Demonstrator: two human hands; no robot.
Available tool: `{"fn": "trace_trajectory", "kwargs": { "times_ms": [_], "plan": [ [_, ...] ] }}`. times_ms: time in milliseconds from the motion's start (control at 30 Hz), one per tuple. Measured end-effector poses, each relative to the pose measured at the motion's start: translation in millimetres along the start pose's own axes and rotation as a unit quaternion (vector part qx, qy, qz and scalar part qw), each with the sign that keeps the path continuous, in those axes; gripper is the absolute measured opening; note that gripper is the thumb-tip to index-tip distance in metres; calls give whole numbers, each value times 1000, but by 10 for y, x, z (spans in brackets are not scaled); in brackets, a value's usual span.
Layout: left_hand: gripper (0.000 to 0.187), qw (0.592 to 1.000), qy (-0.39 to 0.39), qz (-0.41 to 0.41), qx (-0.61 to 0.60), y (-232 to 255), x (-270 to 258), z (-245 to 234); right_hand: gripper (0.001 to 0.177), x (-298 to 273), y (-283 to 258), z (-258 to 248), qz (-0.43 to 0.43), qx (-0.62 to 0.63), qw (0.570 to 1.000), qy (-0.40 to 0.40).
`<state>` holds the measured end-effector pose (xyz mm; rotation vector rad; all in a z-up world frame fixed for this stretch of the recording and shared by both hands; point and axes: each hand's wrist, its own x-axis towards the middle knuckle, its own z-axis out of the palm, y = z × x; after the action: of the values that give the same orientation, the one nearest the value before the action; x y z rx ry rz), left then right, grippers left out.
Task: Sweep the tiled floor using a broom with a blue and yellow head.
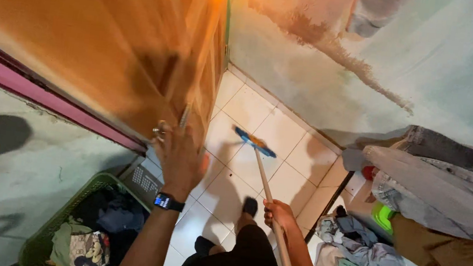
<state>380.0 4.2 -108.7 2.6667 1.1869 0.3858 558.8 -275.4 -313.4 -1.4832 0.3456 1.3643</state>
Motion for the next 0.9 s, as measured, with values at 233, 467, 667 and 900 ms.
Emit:
{"fn": "trace_trajectory", "kwargs": {
  "times_ms": [233, 467, 667, 900],
  "plan": [
    [81, 990, -24, -130, 50, -771, 438, -43, 13, 541, -639, 670, -44, -18, 999, 4],
    [82, 970, -35, -173, 167, -1029, 733, -42, 14, 2441, -1463, 1788, -101, 23, 994, 28],
    [95, 962, -57, -216, 159, -1180, 730, 62, 12, 3416, -1587, 2740, -64, 25, 996, 54],
    [85, 932, -26, -5, -361, -565, 896, 42, 13, 3431, -1758, 3158, -81, 36, 993, 79]
  ]
}}
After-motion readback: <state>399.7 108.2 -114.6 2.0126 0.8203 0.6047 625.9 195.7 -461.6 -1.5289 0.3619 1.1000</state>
